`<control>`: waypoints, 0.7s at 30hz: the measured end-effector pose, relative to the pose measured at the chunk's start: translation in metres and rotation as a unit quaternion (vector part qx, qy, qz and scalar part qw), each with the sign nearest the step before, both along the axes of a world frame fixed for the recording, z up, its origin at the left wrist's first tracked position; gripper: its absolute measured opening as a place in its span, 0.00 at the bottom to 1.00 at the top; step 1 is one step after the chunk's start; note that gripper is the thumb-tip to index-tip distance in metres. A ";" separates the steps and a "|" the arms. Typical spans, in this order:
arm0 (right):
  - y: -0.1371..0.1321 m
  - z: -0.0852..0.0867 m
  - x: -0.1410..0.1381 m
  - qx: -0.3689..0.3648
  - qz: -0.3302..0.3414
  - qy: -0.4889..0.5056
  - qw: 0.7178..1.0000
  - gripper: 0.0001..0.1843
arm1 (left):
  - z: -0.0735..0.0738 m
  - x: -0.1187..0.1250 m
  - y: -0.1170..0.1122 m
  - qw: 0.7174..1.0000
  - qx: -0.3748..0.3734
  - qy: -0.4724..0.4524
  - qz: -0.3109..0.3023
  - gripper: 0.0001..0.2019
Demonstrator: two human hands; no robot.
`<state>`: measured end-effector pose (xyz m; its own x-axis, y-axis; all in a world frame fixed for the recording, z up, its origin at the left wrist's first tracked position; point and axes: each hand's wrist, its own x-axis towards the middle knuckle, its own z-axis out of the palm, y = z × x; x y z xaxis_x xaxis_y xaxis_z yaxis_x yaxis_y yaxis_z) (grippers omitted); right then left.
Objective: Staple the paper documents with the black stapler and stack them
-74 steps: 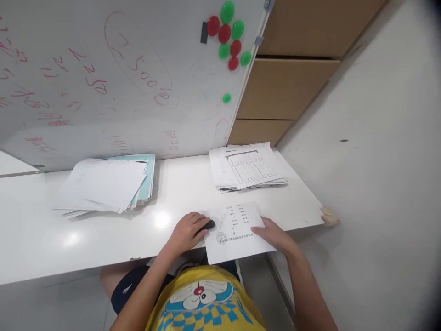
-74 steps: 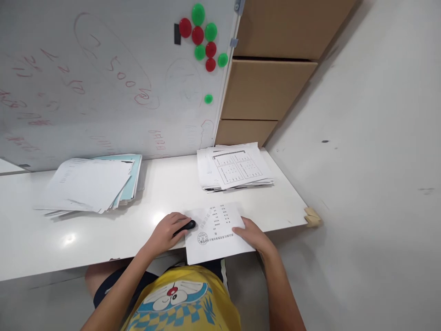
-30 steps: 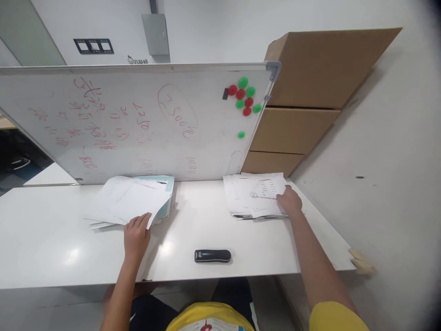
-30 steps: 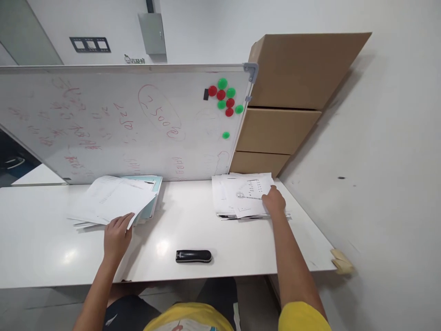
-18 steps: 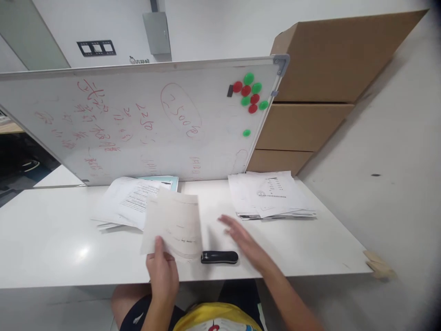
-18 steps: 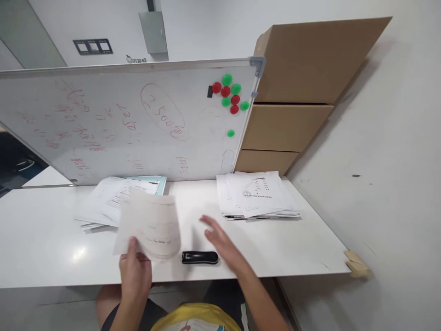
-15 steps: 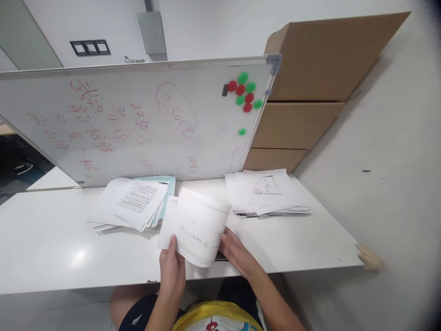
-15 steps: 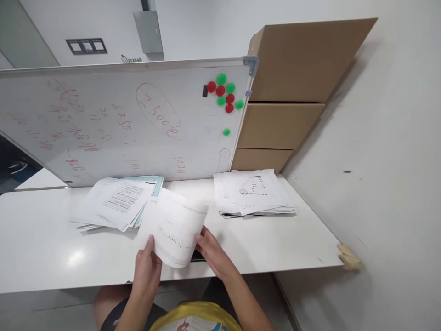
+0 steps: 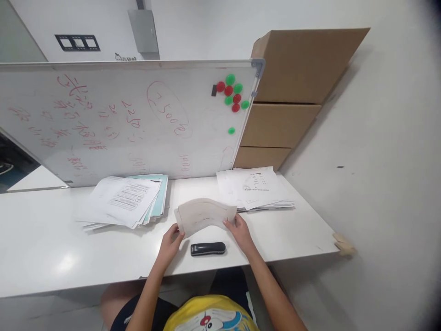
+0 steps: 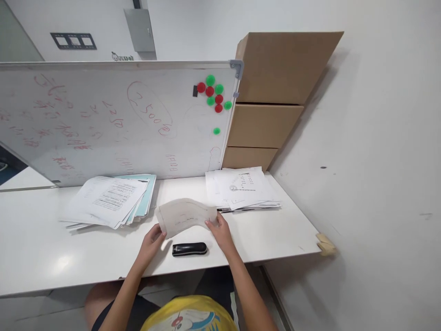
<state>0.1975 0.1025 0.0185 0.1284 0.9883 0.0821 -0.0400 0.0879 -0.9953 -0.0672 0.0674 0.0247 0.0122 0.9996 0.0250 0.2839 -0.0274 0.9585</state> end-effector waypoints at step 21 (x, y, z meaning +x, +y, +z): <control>-0.021 -0.011 0.035 -0.024 0.008 -0.006 1.000 0.19 | 0.000 0.031 -0.023 0.981 0.100 -0.161 0.040 0.22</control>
